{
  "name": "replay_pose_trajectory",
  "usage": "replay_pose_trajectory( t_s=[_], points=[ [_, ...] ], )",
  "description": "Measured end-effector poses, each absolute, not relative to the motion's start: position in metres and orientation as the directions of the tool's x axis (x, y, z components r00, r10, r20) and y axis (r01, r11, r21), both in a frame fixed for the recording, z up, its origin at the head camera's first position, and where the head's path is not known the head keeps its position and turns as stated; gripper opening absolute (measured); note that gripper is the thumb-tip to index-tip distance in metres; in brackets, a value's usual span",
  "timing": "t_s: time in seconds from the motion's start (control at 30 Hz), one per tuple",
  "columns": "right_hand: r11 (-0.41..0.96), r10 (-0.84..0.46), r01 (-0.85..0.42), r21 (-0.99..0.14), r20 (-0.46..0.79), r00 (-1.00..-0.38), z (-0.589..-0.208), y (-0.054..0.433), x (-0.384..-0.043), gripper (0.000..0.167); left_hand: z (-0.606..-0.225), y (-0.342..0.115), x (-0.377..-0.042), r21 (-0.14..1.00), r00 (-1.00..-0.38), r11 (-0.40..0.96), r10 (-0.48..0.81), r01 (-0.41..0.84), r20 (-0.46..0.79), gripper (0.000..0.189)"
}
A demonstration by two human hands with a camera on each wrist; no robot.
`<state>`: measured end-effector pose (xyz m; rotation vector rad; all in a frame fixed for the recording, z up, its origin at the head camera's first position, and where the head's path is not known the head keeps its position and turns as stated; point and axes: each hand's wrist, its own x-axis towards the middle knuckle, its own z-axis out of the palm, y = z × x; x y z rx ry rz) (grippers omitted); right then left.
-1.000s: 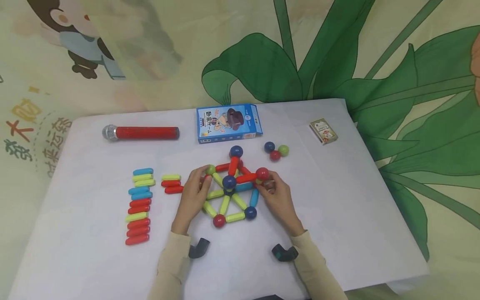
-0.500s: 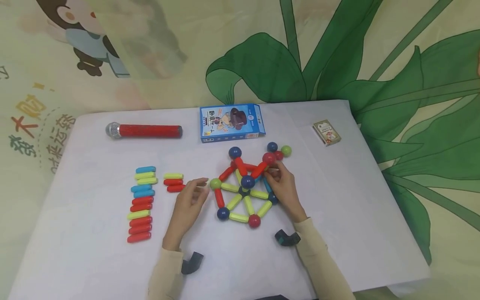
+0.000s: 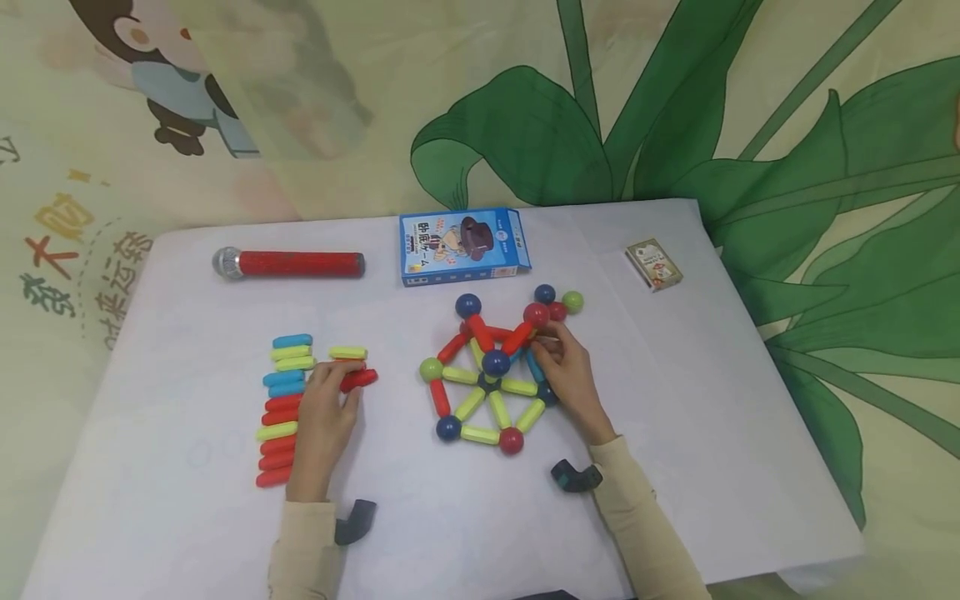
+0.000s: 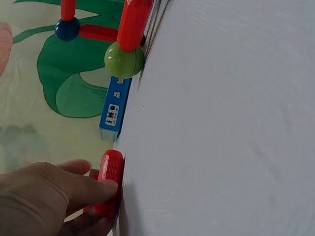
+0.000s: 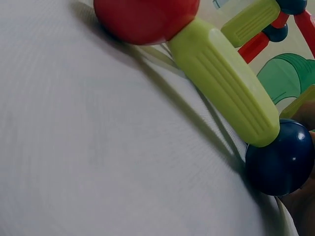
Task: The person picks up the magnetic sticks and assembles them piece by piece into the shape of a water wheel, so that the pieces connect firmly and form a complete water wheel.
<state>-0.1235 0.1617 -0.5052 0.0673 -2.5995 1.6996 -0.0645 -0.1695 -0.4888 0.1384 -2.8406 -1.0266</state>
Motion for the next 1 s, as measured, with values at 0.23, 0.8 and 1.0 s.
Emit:
replay_pose_trajectory(
  t_s=[0.23,0.8,1.0],
  points=[
    [0.401,-0.019,-0.039,-0.915,0.034,-0.999,-0.506,0.162,-0.123,0.033,-0.488,-0.163,-0.064,0.687,-0.987,0.727,-0.120,-0.016,0.103,0.042],
    [0.379,-0.032,-0.032,-0.925,0.021,-0.999,-0.487,0.158,-0.115,0.034,-0.437,-0.089,-0.080,0.808,-0.930,0.465,0.249,0.361,0.272,0.039],
    [0.377,-0.032,-0.027,-0.926,0.016,-0.999,-0.484,0.159,-0.115,0.034,-0.436,-0.083,-0.082,0.805,-0.916,0.446,0.275,0.390,0.291,0.039]
  ],
)
